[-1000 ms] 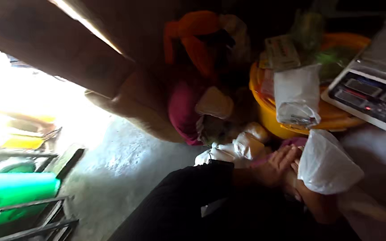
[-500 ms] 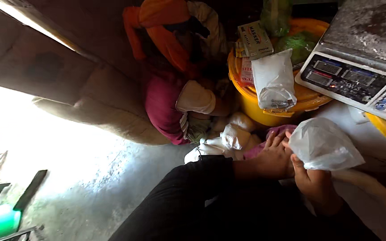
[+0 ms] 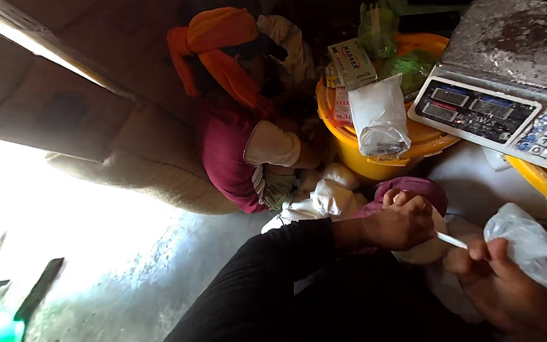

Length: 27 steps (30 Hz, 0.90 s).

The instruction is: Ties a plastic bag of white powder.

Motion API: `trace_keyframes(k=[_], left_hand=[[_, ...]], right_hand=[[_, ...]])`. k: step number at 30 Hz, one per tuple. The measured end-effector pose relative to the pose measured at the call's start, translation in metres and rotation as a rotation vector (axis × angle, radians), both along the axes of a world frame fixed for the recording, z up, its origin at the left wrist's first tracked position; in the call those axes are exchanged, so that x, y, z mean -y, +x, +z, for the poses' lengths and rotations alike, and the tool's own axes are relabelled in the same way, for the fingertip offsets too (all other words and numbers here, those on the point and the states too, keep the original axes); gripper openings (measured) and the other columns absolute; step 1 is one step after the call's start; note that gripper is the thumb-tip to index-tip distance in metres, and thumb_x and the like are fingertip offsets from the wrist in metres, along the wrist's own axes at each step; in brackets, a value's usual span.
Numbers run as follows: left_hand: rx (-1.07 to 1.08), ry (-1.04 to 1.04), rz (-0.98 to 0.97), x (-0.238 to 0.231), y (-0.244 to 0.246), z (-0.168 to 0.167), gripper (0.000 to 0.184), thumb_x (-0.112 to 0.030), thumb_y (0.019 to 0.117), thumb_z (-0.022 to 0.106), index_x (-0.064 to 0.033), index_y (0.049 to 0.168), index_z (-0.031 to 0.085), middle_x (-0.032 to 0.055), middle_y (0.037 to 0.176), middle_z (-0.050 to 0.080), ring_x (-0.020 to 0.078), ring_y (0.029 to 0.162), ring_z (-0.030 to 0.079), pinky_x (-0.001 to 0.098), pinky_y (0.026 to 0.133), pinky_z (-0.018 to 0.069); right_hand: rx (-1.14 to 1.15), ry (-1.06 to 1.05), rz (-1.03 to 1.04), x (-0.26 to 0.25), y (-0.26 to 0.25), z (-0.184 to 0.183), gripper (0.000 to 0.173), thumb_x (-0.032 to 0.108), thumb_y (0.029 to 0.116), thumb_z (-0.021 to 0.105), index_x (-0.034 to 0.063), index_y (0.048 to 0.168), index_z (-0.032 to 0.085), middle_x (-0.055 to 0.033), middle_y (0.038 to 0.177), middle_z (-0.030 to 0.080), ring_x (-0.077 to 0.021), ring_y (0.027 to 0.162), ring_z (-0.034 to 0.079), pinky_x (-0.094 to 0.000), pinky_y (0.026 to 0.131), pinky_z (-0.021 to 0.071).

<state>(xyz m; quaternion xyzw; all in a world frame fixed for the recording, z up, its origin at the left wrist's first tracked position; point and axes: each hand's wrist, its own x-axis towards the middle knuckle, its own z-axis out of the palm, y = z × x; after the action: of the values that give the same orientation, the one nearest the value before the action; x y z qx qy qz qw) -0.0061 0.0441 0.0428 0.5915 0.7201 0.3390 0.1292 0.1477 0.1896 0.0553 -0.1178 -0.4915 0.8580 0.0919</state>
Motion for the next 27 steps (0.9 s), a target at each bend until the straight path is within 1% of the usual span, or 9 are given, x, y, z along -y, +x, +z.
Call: trace_keyframes(k=[3, 6, 9, 12, 14, 17, 20, 24, 27], left_hand=[[-0.02, 0.082, 0.023, -0.005, 0.006, 0.0, 0.023, -0.02, 0.0973, 0.059, -0.0041, 0.103, 0.074, 0.0205, 0.114, 0.065, 0.0425, 0.117, 0.056, 0.0637, 0.101, 0.0334], [0.019, 0.022, 0.016, -0.005, 0.003, 0.003, 0.024, -0.022, 0.0989, 0.058, -0.0046, 0.099, 0.075, 0.021, 0.117, 0.064, 0.0438, 0.121, 0.054, 0.0653, 0.102, 0.0318], [0.003, 0.021, 0.005, -0.003, -0.001, 0.001, 0.026, -0.028, 0.1009, 0.058, -0.0081, 0.093, 0.072, 0.0195, 0.115, 0.062, 0.0436, 0.121, 0.053, 0.0655, 0.103, 0.0301], [-0.061, 0.038, -0.009, -0.002, 0.0, 0.0, 0.019, -0.027, 0.0972, 0.061, -0.0116, 0.095, 0.073, 0.0178, 0.114, 0.063, 0.0427, 0.119, 0.054, 0.0641, 0.1, 0.0338], [-0.009, 0.049, -0.021, -0.001, 0.0, 0.006, 0.019, -0.022, 0.0949, 0.065, -0.0069, 0.094, 0.077, 0.0225, 0.115, 0.066, 0.0469, 0.119, 0.056, 0.069, 0.099, 0.0345], [-0.002, 0.049, -0.039, 0.001, -0.006, 0.005, 0.024, -0.027, 0.0984, 0.061, -0.0118, 0.084, 0.072, 0.0171, 0.113, 0.062, 0.0411, 0.119, 0.052, 0.0632, 0.102, 0.0285], [0.048, 0.058, -0.035, 0.001, -0.011, 0.003, 0.024, -0.031, 0.0968, 0.064, -0.0127, 0.087, 0.076, 0.0171, 0.114, 0.062, 0.0418, 0.122, 0.051, 0.0646, 0.101, 0.0294], [0.201, -0.002, 0.015, 0.001, -0.008, 0.009, 0.025, -0.024, 0.0921, 0.068, -0.002, 0.102, 0.074, 0.0218, 0.119, 0.062, 0.043, 0.124, 0.05, 0.0647, 0.102, 0.0302], [0.216, -0.01, -0.024, 0.001, -0.012, 0.011, 0.025, -0.026, 0.0944, 0.066, -0.0028, 0.094, 0.075, 0.0232, 0.121, 0.06, 0.0448, 0.126, 0.048, 0.0668, 0.103, 0.0278]], right_hand=[[-0.23, 0.718, -0.113, 0.009, -0.007, -0.003, 0.042, 0.042, 0.1069, 0.047, 0.0181, 0.138, 0.064, 0.0004, 0.136, 0.067, -0.0049, 0.113, 0.066, -0.019, 0.095, 0.0512], [-0.012, 1.53, -0.282, 0.008, -0.01, -0.008, 0.059, 0.036, 0.0996, 0.055, -0.0082, 0.138, 0.056, -0.0287, 0.104, 0.069, -0.0423, 0.085, 0.065, -0.0587, 0.076, 0.0503], [0.092, 1.225, -0.136, 0.011, 0.0, 0.008, 0.051, 0.026, 0.099, 0.058, -0.0063, 0.138, 0.053, -0.0034, 0.068, 0.06, -0.0103, 0.05, 0.051, -0.0282, 0.047, 0.0475], [-0.133, 0.567, 0.096, 0.009, 0.0, 0.014, 0.061, 0.031, 0.1028, 0.059, 0.0119, 0.156, 0.037, 0.0107, 0.102, 0.073, 0.0023, 0.079, 0.069, -0.0163, 0.071, 0.059], [-0.214, 0.822, 0.051, 0.0, -0.006, 0.009, 0.071, 0.04, 0.1052, 0.055, 0.0136, 0.163, 0.024, 0.002, 0.136, 0.065, -0.0015, 0.107, 0.066, -0.0186, 0.091, 0.0549], [-0.003, 1.382, -0.09, 0.002, -0.009, 0.004, 0.077, 0.039, 0.0966, 0.06, -0.0106, 0.151, 0.038, -0.0147, 0.09, 0.07, -0.0248, 0.071, 0.065, -0.045, 0.065, 0.0559], [0.019, 0.966, 0.098, 0.008, -0.003, 0.013, 0.064, 0.027, 0.0953, 0.062, 0.0024, 0.151, 0.043, 0.0079, 0.064, 0.057, -0.0006, 0.049, 0.048, -0.0198, 0.047, 0.0455], [-0.197, 0.867, -0.017, 0.01, -0.01, 0.004, 0.063, 0.041, 0.1054, 0.053, 0.0058, 0.156, 0.039, 0.0005, 0.136, 0.067, -0.0077, 0.117, 0.065, -0.0242, 0.102, 0.0529], [-0.029, 1.493, -0.205, 0.007, -0.013, -0.006, 0.066, 0.038, 0.1005, 0.056, -0.0097, 0.145, 0.049, -0.0217, 0.1, 0.072, -0.0332, 0.078, 0.067, -0.0481, 0.07, 0.0553]])
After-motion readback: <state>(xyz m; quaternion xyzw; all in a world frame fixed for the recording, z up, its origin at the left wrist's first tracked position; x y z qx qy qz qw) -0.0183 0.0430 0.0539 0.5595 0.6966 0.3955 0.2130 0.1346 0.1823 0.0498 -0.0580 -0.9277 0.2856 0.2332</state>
